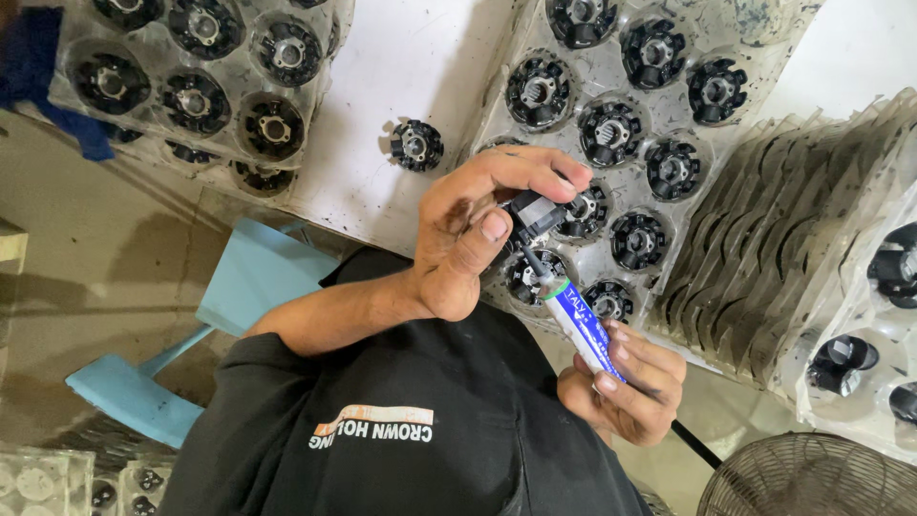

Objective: The person sits at a workbench with trays of black rotor-like components. They pick up components from the trays, apply adhesive from a tube onto each part by hand, wipe the tube with a blue cloth, and place the treated parts back into the trays.

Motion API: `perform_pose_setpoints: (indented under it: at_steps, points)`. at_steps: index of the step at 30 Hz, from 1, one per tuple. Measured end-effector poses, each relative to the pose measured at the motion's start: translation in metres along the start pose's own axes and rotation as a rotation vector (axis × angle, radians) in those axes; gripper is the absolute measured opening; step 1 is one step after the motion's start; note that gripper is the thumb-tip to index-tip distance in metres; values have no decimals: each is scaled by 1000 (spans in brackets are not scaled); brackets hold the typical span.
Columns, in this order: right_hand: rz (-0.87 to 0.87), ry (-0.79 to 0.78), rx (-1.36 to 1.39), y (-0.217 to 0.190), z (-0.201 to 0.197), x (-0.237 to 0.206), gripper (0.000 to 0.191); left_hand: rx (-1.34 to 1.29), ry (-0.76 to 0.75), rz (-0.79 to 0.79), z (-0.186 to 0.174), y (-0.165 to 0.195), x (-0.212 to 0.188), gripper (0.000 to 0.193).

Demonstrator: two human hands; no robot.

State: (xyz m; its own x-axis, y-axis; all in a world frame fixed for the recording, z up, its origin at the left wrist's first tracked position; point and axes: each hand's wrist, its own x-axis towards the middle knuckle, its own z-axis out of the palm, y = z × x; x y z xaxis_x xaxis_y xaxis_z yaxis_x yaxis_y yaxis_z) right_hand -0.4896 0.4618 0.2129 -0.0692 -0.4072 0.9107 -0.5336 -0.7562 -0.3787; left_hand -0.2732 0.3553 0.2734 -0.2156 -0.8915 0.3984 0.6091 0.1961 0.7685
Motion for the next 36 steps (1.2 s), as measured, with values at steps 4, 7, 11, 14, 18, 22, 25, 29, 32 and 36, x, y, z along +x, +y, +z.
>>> perform_pose_setpoints:
  at_steps: [4, 7, 11, 14, 18, 22, 25, 29, 32, 36]
  points:
    - [-17, -36, 19, 2, -3, 0, 32, -42, 17, -13, 0, -2, -1, 45]
    - [-22, -47, 28, 3, -5, -1, 33, -68, 27, -30, 1, -3, -2, 45]
    - [-29, -32, 20, 2, -7, -2, 33, -71, 36, -23, 0, -4, -2, 45]
    - [7, -91, 20, 0, -9, -2, 34, -100, 47, -8, 1, -7, -2, 43]
    - [-44, -29, 3, 1, -7, -3, 33, -335, 113, -38, 4, -15, -2, 40]
    - [-5, -45, 3, -1, -6, 0, 34, -680, 225, -117, 8, -24, -5, 37]
    - [61, -20, 6, -6, -2, 3, 35, -875, 295, -195, 11, -30, -9, 36]
    - [217, 145, -60, -19, 16, 3, 36, -955, 343, -246, 12, -36, -12, 37]
    - [318, 209, -125, -22, 23, 5, 35, -965, 363, -274, 10, -37, -14, 37]
    - [218, 347, -59, -13, 32, 6, 35, -963, 368, -294, 10, -38, -14, 38]
